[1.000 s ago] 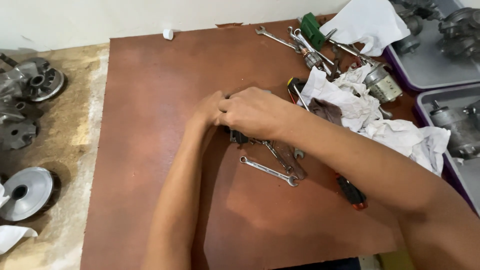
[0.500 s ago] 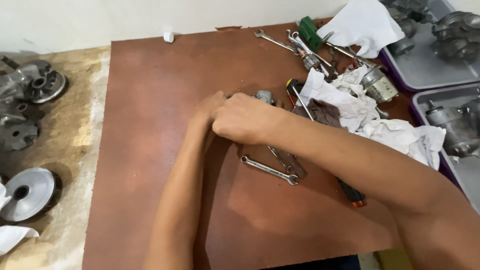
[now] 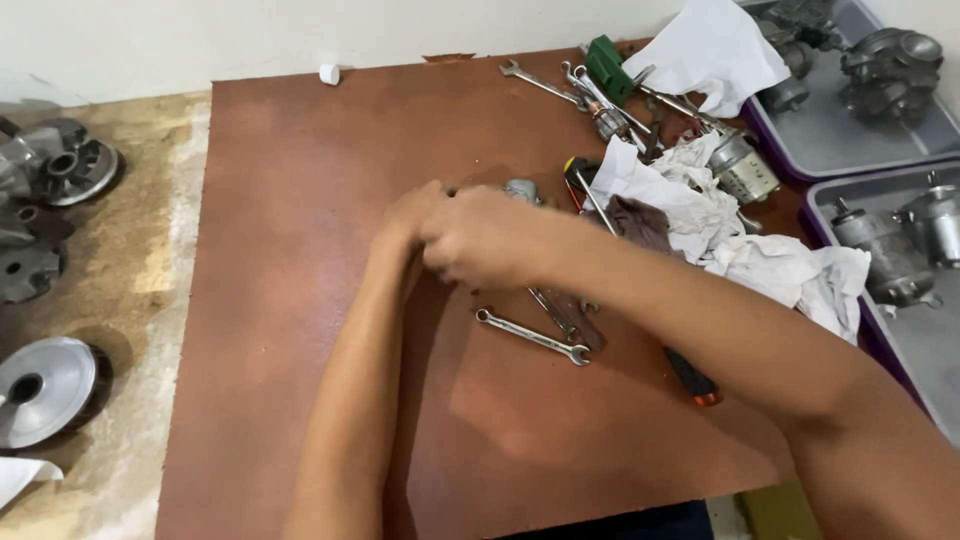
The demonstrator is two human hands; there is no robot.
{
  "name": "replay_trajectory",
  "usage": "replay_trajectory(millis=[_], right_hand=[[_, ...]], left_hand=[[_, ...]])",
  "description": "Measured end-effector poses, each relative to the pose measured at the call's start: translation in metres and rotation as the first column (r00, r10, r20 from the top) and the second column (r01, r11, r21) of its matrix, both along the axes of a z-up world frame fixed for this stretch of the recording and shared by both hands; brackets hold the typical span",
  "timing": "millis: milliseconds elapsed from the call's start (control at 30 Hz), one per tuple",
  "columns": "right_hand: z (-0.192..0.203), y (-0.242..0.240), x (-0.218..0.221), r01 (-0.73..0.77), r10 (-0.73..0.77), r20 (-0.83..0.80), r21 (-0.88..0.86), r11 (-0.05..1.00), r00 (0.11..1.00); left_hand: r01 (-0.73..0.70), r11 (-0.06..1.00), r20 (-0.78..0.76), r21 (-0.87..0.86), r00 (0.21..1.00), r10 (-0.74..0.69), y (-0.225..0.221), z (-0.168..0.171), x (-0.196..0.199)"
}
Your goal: Assembling a carburetor by fitting the housing halves together and preparing to secure them with screws.
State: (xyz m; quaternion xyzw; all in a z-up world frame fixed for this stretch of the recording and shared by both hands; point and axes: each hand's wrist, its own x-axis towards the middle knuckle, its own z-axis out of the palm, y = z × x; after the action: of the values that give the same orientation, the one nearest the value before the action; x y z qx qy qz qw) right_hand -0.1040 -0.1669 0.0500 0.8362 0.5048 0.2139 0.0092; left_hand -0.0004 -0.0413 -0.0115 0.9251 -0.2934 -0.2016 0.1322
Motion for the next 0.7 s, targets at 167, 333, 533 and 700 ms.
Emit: replay_trajectory(millis=[167, 333, 533, 700], right_hand=[[0.063, -0.041, -0.034, 0.179, -0.080, -0.335, 0.278, 0.944, 0.939], [0.039, -0.065, -0.069, 0.392, -0.171, -0.507, 0.371, 0.842, 0.845], [-0.021, -0.038, -0.112, 0.437, -0.250, -0.564, 0.224, 0.871, 0.787], [-0.049, 0.007, -0.120, 0.550, -0.481, -0.280, 0.287, 0.784, 0.831]], left_hand=[[-0.021, 1.000, 0.018, -0.020, 1.000, 0.022, 0.012, 0.013, -0.010], [-0.225, 0.974, -0.246, -0.032, 0.946, 0.211, 0.008, 0.075, -0.041], [-0.233, 0.971, -0.219, -0.057, 0.952, 0.215, 0.007, 0.072, -0.042], [-0.235, 0.970, -0.247, -0.057, 0.945, 0.214, 0.009, 0.094, -0.054]])
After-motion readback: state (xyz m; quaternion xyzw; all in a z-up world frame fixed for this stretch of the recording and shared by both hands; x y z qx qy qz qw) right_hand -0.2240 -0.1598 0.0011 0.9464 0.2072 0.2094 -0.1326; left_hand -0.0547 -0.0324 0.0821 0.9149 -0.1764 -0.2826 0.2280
